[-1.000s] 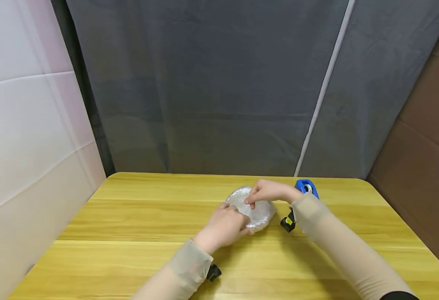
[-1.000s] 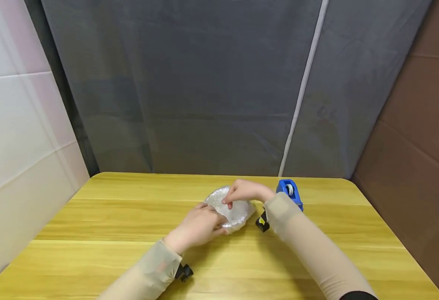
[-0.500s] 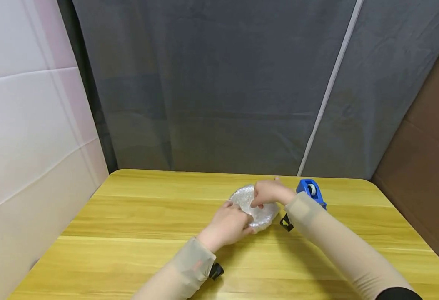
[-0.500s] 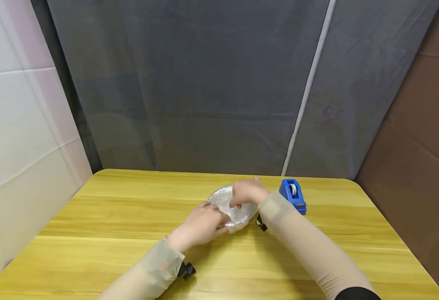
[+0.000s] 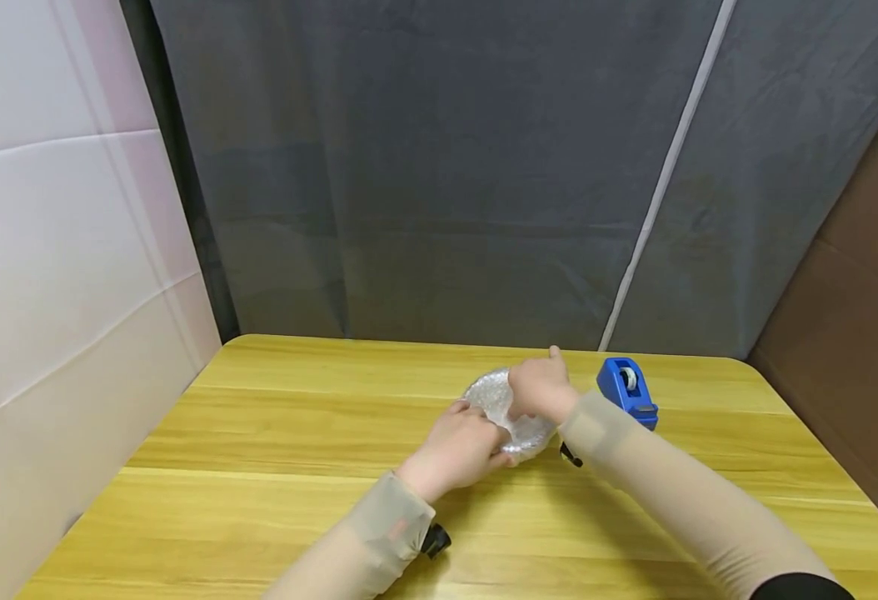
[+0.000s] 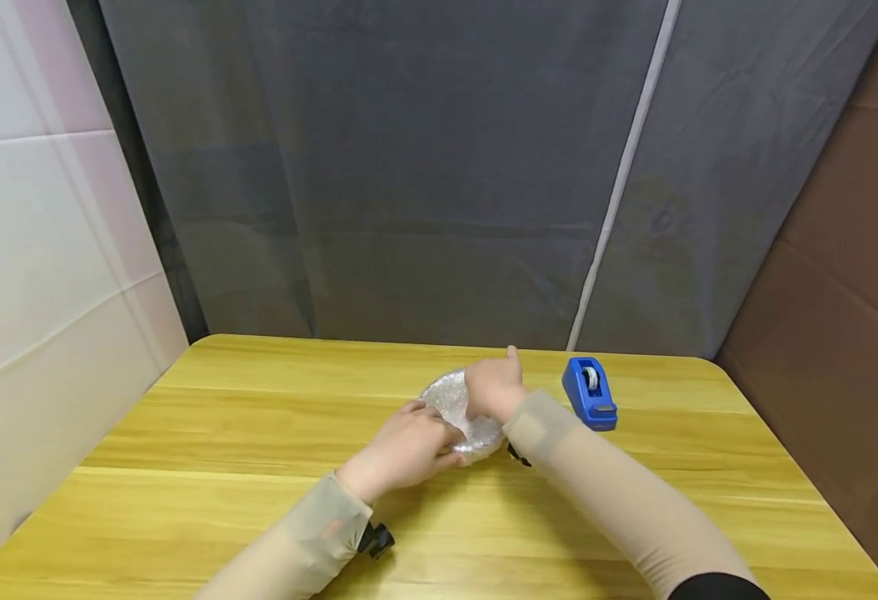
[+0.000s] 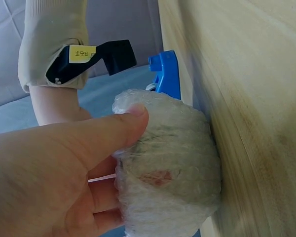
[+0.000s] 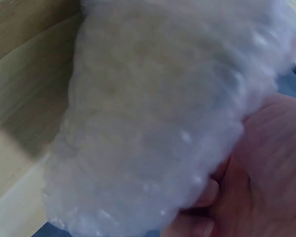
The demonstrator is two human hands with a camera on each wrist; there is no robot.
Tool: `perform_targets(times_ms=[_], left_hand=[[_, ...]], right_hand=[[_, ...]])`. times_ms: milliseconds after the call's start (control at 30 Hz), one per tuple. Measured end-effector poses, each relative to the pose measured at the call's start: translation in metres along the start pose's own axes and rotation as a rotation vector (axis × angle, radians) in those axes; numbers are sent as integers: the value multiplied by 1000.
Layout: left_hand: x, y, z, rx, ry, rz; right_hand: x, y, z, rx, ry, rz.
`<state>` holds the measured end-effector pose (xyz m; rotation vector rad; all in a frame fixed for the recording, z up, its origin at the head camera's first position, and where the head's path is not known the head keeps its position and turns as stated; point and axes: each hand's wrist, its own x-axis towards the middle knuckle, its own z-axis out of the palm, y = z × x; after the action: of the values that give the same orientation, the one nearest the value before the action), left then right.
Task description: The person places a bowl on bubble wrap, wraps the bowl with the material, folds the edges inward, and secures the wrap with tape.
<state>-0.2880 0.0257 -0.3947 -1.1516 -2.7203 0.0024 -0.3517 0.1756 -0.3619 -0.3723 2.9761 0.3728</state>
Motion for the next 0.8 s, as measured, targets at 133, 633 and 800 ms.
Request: perform_targets(times_ms=[133,633,800], left_hand=[[-3,1,0,-12,-2,-9],[-4,-3,-5,-8,-15,-17],[-4,-5,0,-7,-4,-14]], right_hand=[[0,-7,3,-68,12,1],[5,-3,-2,22,-33,30],[4,6,-9,121,-87,31]])
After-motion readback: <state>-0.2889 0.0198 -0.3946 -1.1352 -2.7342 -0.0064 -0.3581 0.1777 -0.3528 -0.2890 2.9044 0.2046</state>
